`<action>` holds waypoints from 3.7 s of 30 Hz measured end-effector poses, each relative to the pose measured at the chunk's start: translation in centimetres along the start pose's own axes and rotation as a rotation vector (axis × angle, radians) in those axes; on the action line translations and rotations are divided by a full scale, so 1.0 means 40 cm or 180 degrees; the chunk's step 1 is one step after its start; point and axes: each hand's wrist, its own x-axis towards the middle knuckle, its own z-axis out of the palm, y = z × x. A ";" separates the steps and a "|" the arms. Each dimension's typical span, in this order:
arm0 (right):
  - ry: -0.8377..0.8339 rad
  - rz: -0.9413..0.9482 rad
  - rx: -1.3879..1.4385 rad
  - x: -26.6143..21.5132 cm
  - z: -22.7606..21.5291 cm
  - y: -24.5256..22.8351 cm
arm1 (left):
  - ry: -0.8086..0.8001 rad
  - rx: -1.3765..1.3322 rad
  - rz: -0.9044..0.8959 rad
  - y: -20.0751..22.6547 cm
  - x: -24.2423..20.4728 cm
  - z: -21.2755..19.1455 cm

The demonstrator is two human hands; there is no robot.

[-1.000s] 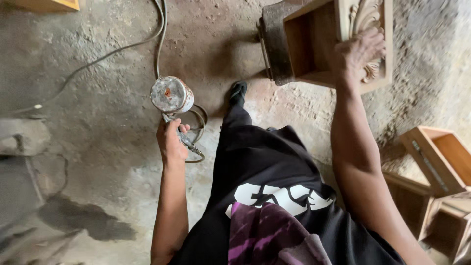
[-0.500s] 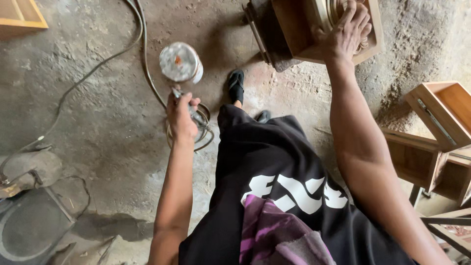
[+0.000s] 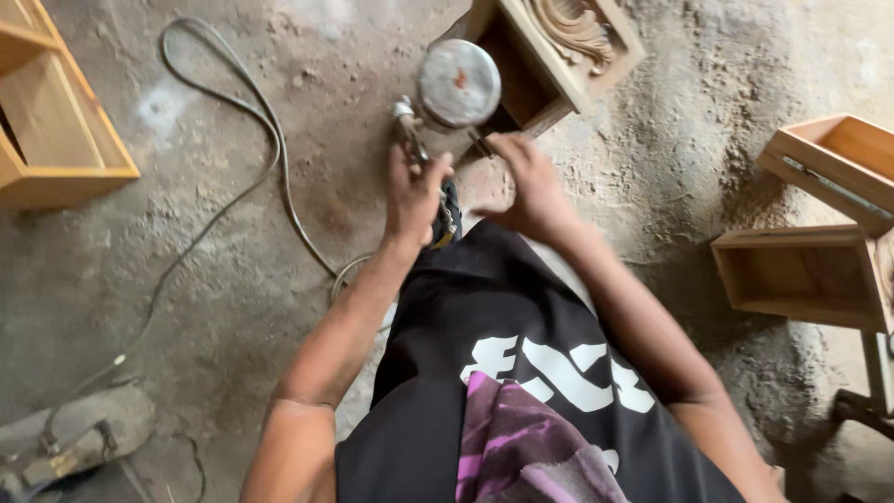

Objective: The person uses a spray gun to apply finish to small wooden boxes and a carved wooden panel in a workshop. They handle the items one at a time, repositioning them to coat different sides, then place the finished pieces on a nearby workbench.

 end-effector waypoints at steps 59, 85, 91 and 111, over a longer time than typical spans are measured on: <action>0.3588 0.1231 0.2481 0.101 -0.071 -0.372 | -0.3541 -0.2518 -0.2679 -0.056 0.042 0.115; 0.1954 0.2986 0.1318 0.130 0.031 -0.092 | -0.1197 0.2154 0.1334 -0.045 0.915 0.030; 0.2006 0.2574 0.1325 0.251 0.004 -0.005 | -0.1336 0.2553 0.1414 -0.053 0.933 0.115; 0.2124 0.3085 0.0967 0.035 0.098 -0.097 | -0.2875 0.3929 0.5323 -0.334 0.901 0.418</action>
